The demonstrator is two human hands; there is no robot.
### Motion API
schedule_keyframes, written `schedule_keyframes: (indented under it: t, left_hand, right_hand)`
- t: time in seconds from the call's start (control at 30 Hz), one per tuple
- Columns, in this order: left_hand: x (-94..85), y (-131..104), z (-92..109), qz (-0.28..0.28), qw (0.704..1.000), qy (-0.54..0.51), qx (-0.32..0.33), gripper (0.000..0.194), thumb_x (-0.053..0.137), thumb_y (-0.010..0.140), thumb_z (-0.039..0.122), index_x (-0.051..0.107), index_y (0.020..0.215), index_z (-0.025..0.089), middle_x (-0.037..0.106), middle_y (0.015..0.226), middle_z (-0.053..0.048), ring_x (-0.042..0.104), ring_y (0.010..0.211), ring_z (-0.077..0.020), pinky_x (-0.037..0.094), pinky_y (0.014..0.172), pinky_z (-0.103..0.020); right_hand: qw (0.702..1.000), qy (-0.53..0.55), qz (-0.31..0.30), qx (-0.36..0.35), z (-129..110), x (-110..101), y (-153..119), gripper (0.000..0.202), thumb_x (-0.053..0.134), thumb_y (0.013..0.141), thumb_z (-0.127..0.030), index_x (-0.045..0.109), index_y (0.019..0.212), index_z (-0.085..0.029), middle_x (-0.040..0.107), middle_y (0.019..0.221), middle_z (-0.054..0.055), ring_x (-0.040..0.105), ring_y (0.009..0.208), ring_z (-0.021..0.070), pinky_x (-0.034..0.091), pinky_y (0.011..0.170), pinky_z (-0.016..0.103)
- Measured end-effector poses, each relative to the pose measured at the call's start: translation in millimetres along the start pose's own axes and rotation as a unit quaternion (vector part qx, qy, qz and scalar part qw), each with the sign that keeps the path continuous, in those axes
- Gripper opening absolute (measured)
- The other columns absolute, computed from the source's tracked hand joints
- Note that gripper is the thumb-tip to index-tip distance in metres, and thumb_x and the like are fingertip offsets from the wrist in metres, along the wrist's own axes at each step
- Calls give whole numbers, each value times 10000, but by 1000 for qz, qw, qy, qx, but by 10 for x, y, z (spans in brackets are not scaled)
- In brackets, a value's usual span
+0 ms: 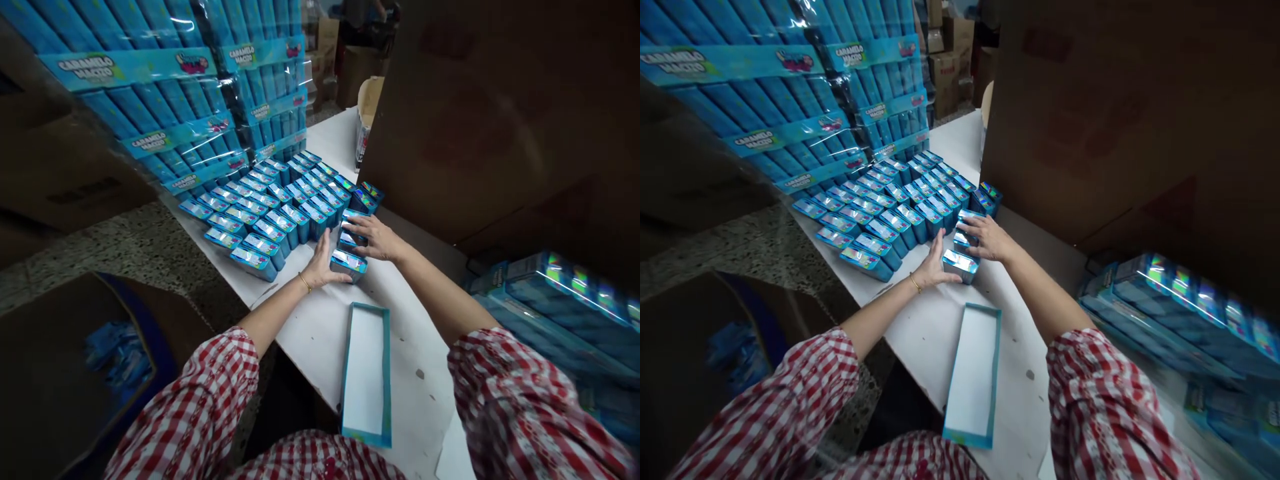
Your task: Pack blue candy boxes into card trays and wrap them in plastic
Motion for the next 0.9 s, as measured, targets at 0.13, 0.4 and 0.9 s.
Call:
schedule_keyframes:
  t: [0.13, 0.4, 0.9]
  left_hand:
    - [39, 141, -21, -59, 997, -30, 31, 1485, 793, 375, 590, -178, 1419, 175, -131, 1505, -174, -144, 1363, -378, 4, 1100, -561]
    - [107, 373, -25, -104, 988, -112, 32, 1462, 808, 434, 515, -267, 1381, 219, 106, 1502, -191, 144, 1374, -357, 137, 1095, -550]
    - [141, 321, -17, -115, 991, -45, 50, 1587, 818, 302, 573, -293, 1370, 193, -81, 1504, -207, 20, 1385, -365, 94, 1088, -582]
  right_hand:
    - [978, 157, 122, 67, 163, -92, -222, 790, 514, 754, -622, 284, 1414, -253, 296, 1469, 58, 251, 1350, 261, 198, 1103, 459]
    - [879, 304, 323, 178, 592, 283, -177, 794, 532, 721, -637, 348, 1380, -233, 366, 1354, 99, 357, 1274, 258, 278, 1078, 427]
    - [847, 456, 216, 169, 461, 163, -223, 787, 810, 503, -350, 541, 1233, -227, 556, 1257, 81, 491, 1175, 298, 293, 1050, 509]
Point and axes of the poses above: each hand's wrist, its own y-axis towards the middle knuckle, its own x-axis out of the palm, z = x × y, the point moved 7 cm from there along y, towards the middle knuckle
